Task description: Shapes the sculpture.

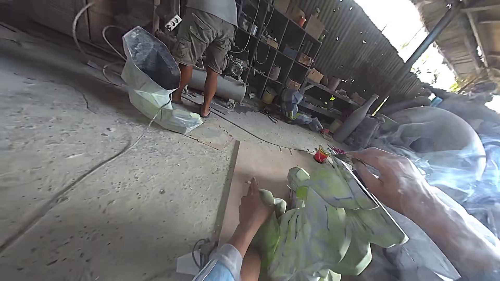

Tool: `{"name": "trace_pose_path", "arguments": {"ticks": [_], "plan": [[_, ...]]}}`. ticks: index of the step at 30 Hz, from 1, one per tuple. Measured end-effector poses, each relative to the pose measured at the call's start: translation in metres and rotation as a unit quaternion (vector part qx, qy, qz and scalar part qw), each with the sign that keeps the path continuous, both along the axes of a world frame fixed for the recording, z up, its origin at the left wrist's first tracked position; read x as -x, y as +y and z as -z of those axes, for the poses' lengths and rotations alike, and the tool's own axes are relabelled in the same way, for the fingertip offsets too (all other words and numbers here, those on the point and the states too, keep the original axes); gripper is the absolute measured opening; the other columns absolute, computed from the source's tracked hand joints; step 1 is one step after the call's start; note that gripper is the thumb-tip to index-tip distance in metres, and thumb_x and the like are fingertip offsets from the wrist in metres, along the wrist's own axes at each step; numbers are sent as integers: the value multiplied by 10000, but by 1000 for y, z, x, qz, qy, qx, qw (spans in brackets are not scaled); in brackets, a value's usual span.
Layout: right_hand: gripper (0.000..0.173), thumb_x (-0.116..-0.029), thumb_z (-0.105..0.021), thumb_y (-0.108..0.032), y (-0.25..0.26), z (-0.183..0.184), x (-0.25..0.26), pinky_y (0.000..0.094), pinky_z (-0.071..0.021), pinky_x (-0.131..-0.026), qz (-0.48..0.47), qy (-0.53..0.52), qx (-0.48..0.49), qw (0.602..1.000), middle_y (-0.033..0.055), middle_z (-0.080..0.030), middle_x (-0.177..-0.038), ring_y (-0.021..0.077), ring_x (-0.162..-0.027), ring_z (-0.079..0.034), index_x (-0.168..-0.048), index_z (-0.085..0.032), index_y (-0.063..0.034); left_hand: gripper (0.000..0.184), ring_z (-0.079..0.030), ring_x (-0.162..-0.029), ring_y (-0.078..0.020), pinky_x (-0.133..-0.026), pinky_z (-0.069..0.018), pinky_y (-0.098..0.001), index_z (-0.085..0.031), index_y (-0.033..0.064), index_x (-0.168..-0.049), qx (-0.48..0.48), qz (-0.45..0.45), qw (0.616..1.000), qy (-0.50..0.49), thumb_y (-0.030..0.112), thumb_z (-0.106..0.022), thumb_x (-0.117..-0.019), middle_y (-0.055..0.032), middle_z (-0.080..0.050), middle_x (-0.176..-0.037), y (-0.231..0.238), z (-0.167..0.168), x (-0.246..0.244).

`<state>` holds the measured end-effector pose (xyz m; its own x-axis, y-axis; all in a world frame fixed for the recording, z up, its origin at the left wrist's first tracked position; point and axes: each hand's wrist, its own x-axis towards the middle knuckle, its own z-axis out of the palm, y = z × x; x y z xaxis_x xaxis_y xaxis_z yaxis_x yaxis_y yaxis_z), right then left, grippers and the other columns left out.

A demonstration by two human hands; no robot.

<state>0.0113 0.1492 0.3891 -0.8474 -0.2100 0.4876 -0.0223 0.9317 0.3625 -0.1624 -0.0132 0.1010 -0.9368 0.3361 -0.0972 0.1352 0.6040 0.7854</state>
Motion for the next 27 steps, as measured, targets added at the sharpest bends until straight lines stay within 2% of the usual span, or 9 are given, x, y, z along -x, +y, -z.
{"name": "trace_pose_path", "arguments": {"ticks": [3,7,8,11,14,17,19,23,27], "plan": [[297,-1013,-531,-258,0,4,7,463,-614,-777,20,-21,-16,999,-5,-697,-1196,184,-1015,-707,-1225,-737,-230,1207,-566,-1287,-387,-958,-535,-562,-155,151,-1654,6,0,1000,3,505,-831,-719,-120,-414,-1600,-1,-2,-5],[313,-1001,-555,-261,-1,10,12,457,-605,-675,33,-20,-46,998,33,-654,-1221,217,-910,-701,-1260,-733,-251,1192,-575,-1269,-382,-942,-542,-558,-181,153,-1650,5,-1,1000,13,519,-823,-714,-111,-431,-1588,-3,-2,-11],[317,-1007,-551,-270,-3,12,12,455,-607,-657,43,-27,-53,997,36,-655,-1205,219,-885,-704,-1268,-729,-248,1179,-583,-1259,-376,-934,-545,-553,-197,149,-1644,6,-1,1000,15,520,-819,-714,-109,-438,-1582,-4,-2,-13],[330,-1014,-534,-262,-7,16,9,450,-578,-587,80,-49,-75,993,56,-659,-1028,234,-772,-685,-1282,-717,-198,1179,-581,-1263,-367,-937,-546,-541,-189,162,-1647,3,1,1000,9,507,-825,-717,-97,-427,-1590,-6,-4,-15],[326,-1011,-549,-235,-7,18,2,477,-594,-617,117,-87,-88,985,79,-675,-1023,263,-771,-699,-1292,-700,-167,1189,-573,-1272,-378,-929,-547,-550,-163,179,-1657,-8,0,1000,9,488,-827,-721,-85,-416,-1602,-6,-3,-16],[329,-1011,-547,-211,-4,13,-4,459,-599,-650,123,-113,-104,980,57,-673,-1052,248,-792,-697,-1305,-694,-187,1192,-589,-1251,-365,-909,-560,-536,-167,170,-1656,-10,-2,1000,20,497,-823,-715,-75,-421,-1599,-6,-1,-16],[304,-997,-562,-185,0,11,-9,448,-599,-626,104,-116,-108,982,55,-672,-1031,240,-762,-694,-1263,-710,-179,1185,-586,-1252,-370,-913,-555,-542,-179,171,-1652,-24,-6,999,27,489,-827,-712,-81,-431,-1591,-6,2,-17],[303,-1007,-551,-197,3,7,-21,452,-602,-652,124,-139,-98,978,62,-659,-1007,246,-785,-691,-1262,-714,-192,1137,-601,-1228,-363,-889,-564,-534,-207,168,-1647,-34,-11,999,39,474,-796,-723,-74,-452,-1576,-4,2,-19],[329,-994,-537,-194,10,6,-36,428,-606,-636,123,-150,-101,976,58,-661,-1040,226,-782,-695,-1267,-720,-193,1116,-593,-1237,-366,-902,-554,-545,-188,175,-1653,-37,-4,998,41,465,-774,-749,-69,-460,-1570,-2,3,-19]]}}
